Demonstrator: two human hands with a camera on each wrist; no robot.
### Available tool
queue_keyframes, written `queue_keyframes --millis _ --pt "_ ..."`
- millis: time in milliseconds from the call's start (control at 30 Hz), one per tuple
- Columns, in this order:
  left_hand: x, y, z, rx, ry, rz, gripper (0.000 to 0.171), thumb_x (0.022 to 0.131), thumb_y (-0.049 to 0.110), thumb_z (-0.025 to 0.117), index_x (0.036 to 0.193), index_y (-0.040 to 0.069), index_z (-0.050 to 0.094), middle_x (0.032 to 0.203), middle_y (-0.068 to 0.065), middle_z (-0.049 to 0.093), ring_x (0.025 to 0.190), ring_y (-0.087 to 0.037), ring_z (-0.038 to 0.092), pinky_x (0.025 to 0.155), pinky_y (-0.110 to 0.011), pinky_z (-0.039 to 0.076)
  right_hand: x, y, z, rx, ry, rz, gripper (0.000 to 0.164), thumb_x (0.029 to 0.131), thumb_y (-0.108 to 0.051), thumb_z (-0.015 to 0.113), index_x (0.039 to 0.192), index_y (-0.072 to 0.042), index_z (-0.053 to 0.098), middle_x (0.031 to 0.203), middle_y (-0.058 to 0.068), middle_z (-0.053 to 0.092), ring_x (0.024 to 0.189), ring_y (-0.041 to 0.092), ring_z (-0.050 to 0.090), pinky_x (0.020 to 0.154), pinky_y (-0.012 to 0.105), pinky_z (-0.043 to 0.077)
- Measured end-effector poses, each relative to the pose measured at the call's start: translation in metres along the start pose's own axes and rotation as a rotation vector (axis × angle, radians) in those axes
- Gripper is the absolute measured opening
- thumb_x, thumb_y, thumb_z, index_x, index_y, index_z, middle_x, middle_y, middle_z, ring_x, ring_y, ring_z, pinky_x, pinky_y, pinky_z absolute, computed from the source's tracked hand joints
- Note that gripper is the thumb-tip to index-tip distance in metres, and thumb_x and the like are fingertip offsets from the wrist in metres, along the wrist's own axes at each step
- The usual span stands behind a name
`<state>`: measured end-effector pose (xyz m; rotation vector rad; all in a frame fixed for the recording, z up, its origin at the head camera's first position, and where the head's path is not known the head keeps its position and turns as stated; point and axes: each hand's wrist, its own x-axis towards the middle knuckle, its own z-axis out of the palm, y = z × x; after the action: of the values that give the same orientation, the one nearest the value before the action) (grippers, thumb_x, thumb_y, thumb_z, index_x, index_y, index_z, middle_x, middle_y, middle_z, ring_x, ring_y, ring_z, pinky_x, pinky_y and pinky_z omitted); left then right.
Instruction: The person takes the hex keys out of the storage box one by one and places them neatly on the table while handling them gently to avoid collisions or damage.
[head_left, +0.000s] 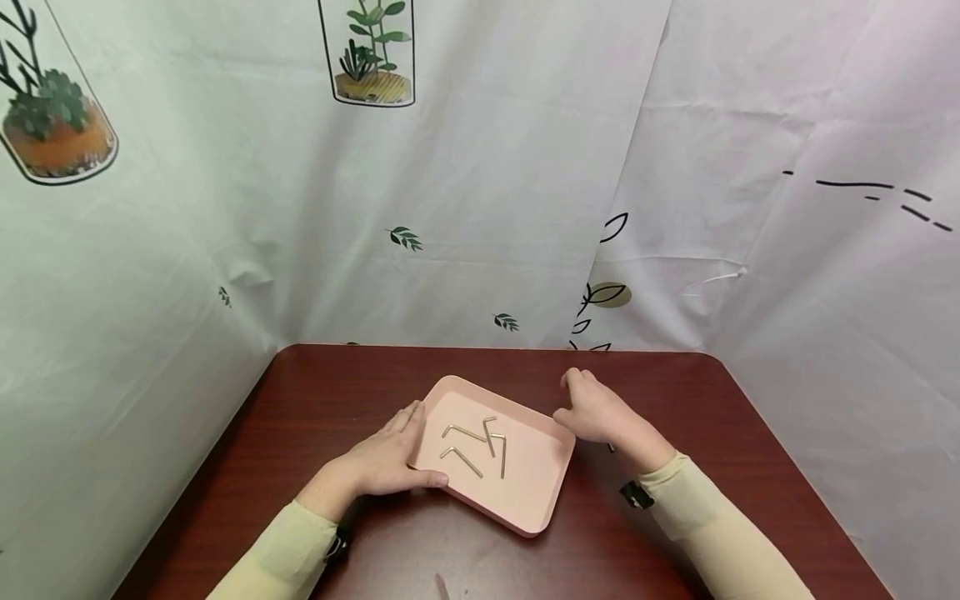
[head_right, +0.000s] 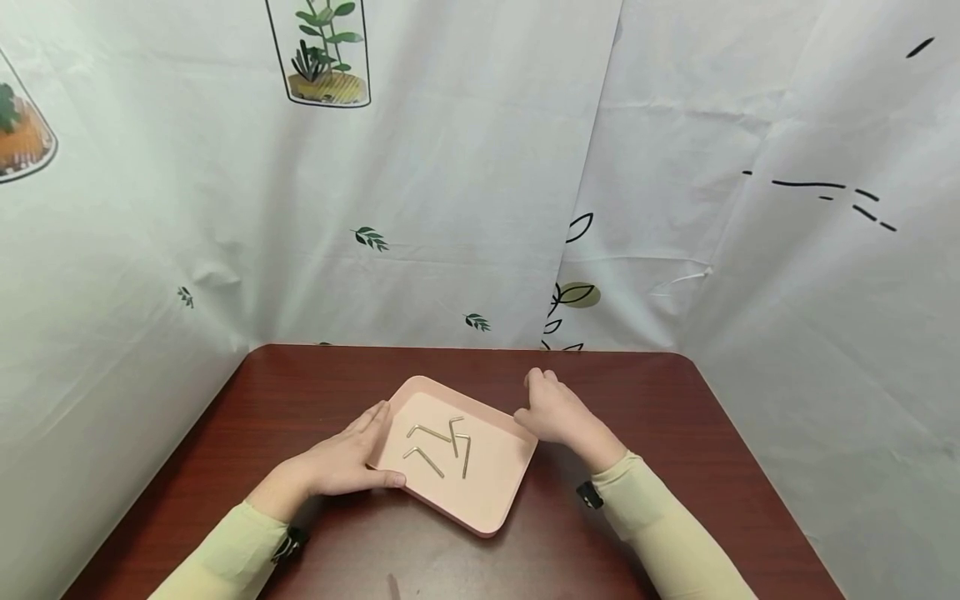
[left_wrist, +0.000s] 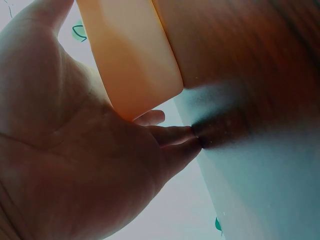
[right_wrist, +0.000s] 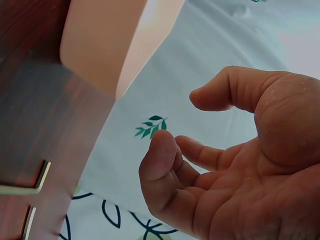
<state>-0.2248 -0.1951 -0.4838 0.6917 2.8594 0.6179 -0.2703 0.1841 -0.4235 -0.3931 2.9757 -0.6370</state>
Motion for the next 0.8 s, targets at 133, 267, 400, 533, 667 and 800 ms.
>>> queue_keyframes --millis 133,267,400,533,667,800 --pt "0.000 0.000 -0.001 0.004 -0.003 0.002 0.137 0.090 0.079 0.076 0.171 -0.015 0.016 0.178 -0.036 0.020 0.166 -0.052 0.023 0.130 -0.062 0.030 -0.001 -0.007 0.002 0.009 0.007 -0.016 0.049 0.091 -0.015 0.076 0.133 0.003 0.059 0.118 0.018 0.060 0.095 0.030 0.063 0.091 0.052 0.056" --pt "0.000 0.001 -0.002 0.007 -0.005 0.002 0.137 0.090 0.079 0.076 0.171 -0.015 0.016 0.178 -0.036 0.019 0.166 -0.052 0.023 0.131 -0.061 0.030 -0.002 -0.013 0.005 0.001 0.015 -0.031 0.048 0.090 -0.015 0.078 0.131 0.002 0.060 0.115 0.016 0.060 0.093 0.029 0.063 0.090 0.051 0.056" --pt "-0.001 0.001 -0.002 0.000 -0.002 0.007 0.137 0.090 0.078 0.076 0.170 -0.016 0.017 0.177 -0.037 0.020 0.165 -0.052 0.023 0.130 -0.062 0.030 -0.001 -0.019 0.008 -0.006 0.010 -0.037 0.048 0.090 -0.016 0.078 0.131 0.002 0.061 0.113 0.014 0.060 0.093 0.029 0.063 0.089 0.051 0.056" --pt "-0.001 0.001 -0.001 -0.003 -0.001 0.006 0.136 0.091 0.077 0.076 0.170 -0.016 0.017 0.177 -0.037 0.020 0.165 -0.052 0.023 0.130 -0.062 0.030 -0.001 -0.024 0.011 -0.013 0.001 -0.050 0.047 0.091 -0.017 0.078 0.132 0.001 0.061 0.112 0.013 0.059 0.093 0.029 0.063 0.089 0.051 0.056" --pt "-0.001 0.002 -0.002 -0.006 -0.002 0.004 0.136 0.091 0.077 0.077 0.170 -0.015 0.017 0.177 -0.037 0.020 0.165 -0.053 0.023 0.130 -0.062 0.030 -0.002 -0.028 0.013 -0.017 0.005 -0.075 0.046 0.091 -0.016 0.076 0.130 0.002 0.061 0.112 0.013 0.059 0.092 0.029 0.064 0.088 0.051 0.057" --pt "-0.001 0.002 -0.002 -0.006 -0.003 0.004 0.136 0.091 0.077 0.077 0.171 -0.015 0.016 0.178 -0.037 0.020 0.165 -0.053 0.023 0.131 -0.062 0.029 -0.001 -0.032 0.018 -0.020 0.023 -0.103 0.045 0.087 -0.016 0.075 0.127 0.000 0.062 0.111 0.012 0.060 0.091 0.030 0.064 0.087 0.050 0.057"
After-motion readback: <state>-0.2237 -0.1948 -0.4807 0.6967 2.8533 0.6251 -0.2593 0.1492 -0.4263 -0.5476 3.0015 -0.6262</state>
